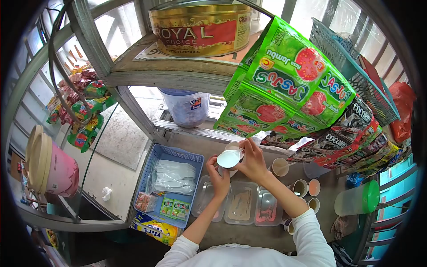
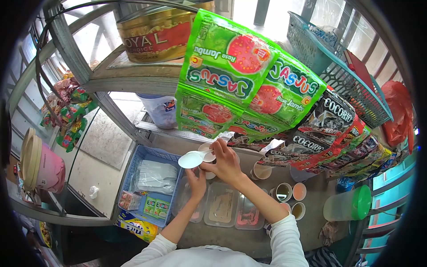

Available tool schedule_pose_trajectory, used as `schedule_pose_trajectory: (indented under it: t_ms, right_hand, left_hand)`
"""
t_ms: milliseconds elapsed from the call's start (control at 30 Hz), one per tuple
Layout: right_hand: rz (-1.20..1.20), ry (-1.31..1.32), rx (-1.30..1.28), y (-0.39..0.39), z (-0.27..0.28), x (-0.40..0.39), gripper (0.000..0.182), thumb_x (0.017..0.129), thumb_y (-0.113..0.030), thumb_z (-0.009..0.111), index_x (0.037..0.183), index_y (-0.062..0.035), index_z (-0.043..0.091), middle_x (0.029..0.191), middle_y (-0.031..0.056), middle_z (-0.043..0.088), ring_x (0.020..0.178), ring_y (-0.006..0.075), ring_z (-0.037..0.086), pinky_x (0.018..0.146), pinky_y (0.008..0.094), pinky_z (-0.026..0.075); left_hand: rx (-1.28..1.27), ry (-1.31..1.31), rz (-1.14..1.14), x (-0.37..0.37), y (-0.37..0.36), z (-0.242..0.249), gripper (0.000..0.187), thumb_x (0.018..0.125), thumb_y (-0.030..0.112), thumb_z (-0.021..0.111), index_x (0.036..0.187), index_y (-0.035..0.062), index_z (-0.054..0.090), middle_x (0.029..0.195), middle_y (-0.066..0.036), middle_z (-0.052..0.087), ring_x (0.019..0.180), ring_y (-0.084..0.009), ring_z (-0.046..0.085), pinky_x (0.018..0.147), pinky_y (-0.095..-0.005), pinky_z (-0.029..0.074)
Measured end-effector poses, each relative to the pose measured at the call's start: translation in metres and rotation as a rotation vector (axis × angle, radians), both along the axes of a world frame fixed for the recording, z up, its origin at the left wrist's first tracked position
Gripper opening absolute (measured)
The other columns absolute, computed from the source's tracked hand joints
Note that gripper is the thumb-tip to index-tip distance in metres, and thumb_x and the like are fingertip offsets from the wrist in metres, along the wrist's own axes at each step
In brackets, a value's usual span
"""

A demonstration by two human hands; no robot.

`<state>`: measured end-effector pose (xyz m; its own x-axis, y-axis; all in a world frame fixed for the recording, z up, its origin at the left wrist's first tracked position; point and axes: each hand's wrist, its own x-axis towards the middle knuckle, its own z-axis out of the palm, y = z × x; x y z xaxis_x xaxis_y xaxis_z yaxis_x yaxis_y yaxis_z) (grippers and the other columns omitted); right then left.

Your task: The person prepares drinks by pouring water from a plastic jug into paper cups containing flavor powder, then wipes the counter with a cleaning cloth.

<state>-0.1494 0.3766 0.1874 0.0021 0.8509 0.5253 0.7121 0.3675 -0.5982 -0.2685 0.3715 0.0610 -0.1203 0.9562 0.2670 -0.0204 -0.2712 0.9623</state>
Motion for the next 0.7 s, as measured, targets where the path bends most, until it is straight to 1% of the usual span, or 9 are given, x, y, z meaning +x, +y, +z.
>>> schedule_pose_trajectory:
  t_ms: [67,133,233,333,433,533,633,667,700]
  right_hand:
    - [0.008,-0.002,-0.024,-0.001,0.003,0.001,0.051,0.062,-0.032,0.077,0.090,-0.0019,0.048,0.086,0.0102,0.049,0.072,0.0279,0.056,0.061,0.0404,0.045]
    - [0.006,-0.021,-0.047,-0.001,0.005,0.001,0.051,0.062,-0.033,0.077,0.090,-0.0016,0.048,0.087,0.0105,0.050,0.073,0.0280,0.057,0.062,0.0405,0.045]
    - [0.041,0.007,-0.035,-0.002,0.010,0.001,0.051,0.062,-0.032,0.077,0.089,-0.0009,0.047,0.086,0.0117,0.050,0.074,0.0288,0.056,0.063,0.0411,0.045]
    - [0.066,-0.020,0.006,0.001,0.008,0.005,0.052,0.062,-0.032,0.077,0.089,-0.0004,0.046,0.084,0.0124,0.049,0.073,0.0295,0.055,0.063,0.0415,0.045]
    - [0.089,-0.046,0.043,0.002,0.005,0.008,0.056,0.060,-0.029,0.082,0.090,-0.0006,0.045,0.086,0.0105,0.049,0.071,0.0243,0.054,0.064,0.0359,0.045]
    - [0.092,-0.006,-0.034,-0.001,0.014,0.008,0.054,0.065,-0.037,0.077,0.089,-0.0007,0.046,0.082,0.0115,0.049,0.072,0.0284,0.052,0.064,0.0411,0.043]
    - [-0.014,-0.031,-0.038,0.001,0.010,0.004,0.055,0.066,-0.039,0.077,0.089,-0.0013,0.045,0.082,0.0107,0.049,0.073,0.0274,0.051,0.065,0.0414,0.043]
    - [-0.040,-0.020,-0.051,0.001,0.011,0.001,0.054,0.067,-0.040,0.077,0.089,-0.0025,0.045,0.082,0.0099,0.049,0.075,0.0266,0.052,0.067,0.0412,0.043]
    - [-0.041,-0.006,-0.034,0.002,0.010,-0.002,0.056,0.066,-0.040,0.078,0.090,-0.0023,0.045,0.083,0.0106,0.049,0.076,0.0278,0.053,0.068,0.0415,0.043]
  left_hand:
    - [0.000,-0.023,-0.004,0.000,-0.001,-0.004,0.049,0.077,-0.001,0.057,0.122,0.0040,0.038,0.127,-0.013,0.043,0.118,-0.0262,0.045,0.092,-0.0362,0.040]
    - [-0.003,-0.070,-0.006,0.003,-0.002,0.004,0.048,0.077,-0.001,0.057,0.121,0.0035,0.038,0.126,-0.013,0.045,0.117,-0.0259,0.045,0.092,-0.0364,0.040]
    - [0.015,-0.078,-0.009,0.004,-0.004,0.019,0.047,0.077,-0.001,0.056,0.121,0.0024,0.039,0.123,-0.013,0.048,0.116,-0.0259,0.047,0.092,-0.0368,0.040]
    - [0.035,-0.056,-0.006,0.004,-0.005,0.020,0.044,0.078,-0.001,0.055,0.119,0.0014,0.040,0.121,-0.014,0.049,0.114,-0.0262,0.048,0.093,-0.0373,0.040]
    - [0.059,-0.062,-0.018,0.005,-0.008,0.025,0.042,0.078,-0.001,0.055,0.118,0.0003,0.040,0.118,-0.015,0.050,0.112,-0.0270,0.050,0.094,-0.0378,0.039]
    - [0.047,-0.011,0.002,0.006,-0.008,0.025,0.042,0.078,-0.002,0.054,0.117,-0.0007,0.040,0.116,-0.015,0.050,0.110,-0.0272,0.050,0.095,-0.0382,0.039]
    - [0.031,0.004,-0.019,0.006,0.000,0.016,0.045,0.082,0.004,0.057,0.122,0.0043,0.039,0.119,-0.011,0.049,0.113,-0.0235,0.049,0.090,-0.0362,0.040]
    - [0.036,-0.005,-0.035,0.005,0.004,0.012,0.045,0.081,0.004,0.057,0.122,0.0050,0.039,0.119,-0.011,0.049,0.113,-0.0230,0.049,0.090,-0.0363,0.040]
    - [0.040,-0.014,-0.052,0.003,0.008,0.010,0.045,0.081,0.004,0.058,0.122,0.0057,0.040,0.119,-0.010,0.049,0.113,-0.0225,0.048,0.089,-0.0364,0.040]
